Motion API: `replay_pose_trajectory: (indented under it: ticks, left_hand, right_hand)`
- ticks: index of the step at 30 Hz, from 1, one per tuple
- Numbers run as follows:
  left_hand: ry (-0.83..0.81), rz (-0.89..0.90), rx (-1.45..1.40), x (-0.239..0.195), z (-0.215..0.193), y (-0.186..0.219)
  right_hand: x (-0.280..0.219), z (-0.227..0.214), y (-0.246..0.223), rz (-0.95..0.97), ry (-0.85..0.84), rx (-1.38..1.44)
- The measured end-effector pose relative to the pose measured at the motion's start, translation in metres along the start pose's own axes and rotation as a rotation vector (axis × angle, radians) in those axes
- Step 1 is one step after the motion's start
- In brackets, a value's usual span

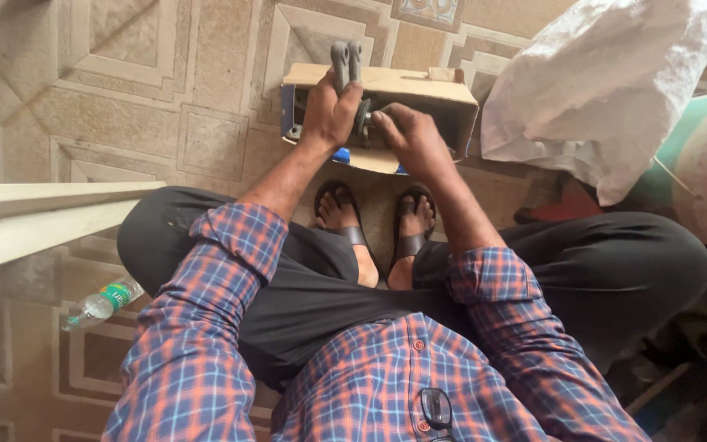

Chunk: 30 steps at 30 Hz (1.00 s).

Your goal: The person sits on the floor and unpacks several dark mechanical parts from a white plastic bag. They place the parts into a cardboard box, then remove them to wipe them with a white cloth before placing them back into the box.

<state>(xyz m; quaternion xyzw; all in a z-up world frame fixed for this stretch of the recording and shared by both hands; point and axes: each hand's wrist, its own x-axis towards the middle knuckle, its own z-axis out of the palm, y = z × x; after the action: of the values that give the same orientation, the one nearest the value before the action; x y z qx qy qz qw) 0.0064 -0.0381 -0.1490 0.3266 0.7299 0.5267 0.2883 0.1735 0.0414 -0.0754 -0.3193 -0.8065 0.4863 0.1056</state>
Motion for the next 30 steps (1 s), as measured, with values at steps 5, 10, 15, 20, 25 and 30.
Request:
replay_pose_trajectory:
  ticks: [5, 10, 15, 20, 25, 30]
  left_hand:
    - [0.003, 0.019, -0.098, 0.006, -0.001, 0.000]
    - [-0.063, -0.028, -0.105, 0.003, 0.000, 0.001]
    - [-0.071, 0.049, -0.072, 0.004, -0.002, -0.003]
    - [-0.086, -0.046, -0.096, 0.005, 0.001, -0.011]
    - [-0.067, 0.023, -0.082, 0.004, 0.002, -0.014]
    - [-0.094, -0.033, -0.150, -0.002, 0.001, -0.017]
  right_hand:
    - [-0.005, 0.008, -0.004, -0.099, 0.085, -0.226]
    - [-0.007, 0.012, -0.002, -0.113, 0.123, -0.108]
    - [-0.005, 0.011, 0.002, -0.146, 0.096, -0.074]
    - [-0.005, 0.007, 0.005, -0.137, 0.086, -0.104]
    - [-0.004, 0.004, 0.003, -0.047, 0.025, -0.072]
    - [-0.009, 0.006, 0.002, -0.105, 0.050, -0.038]
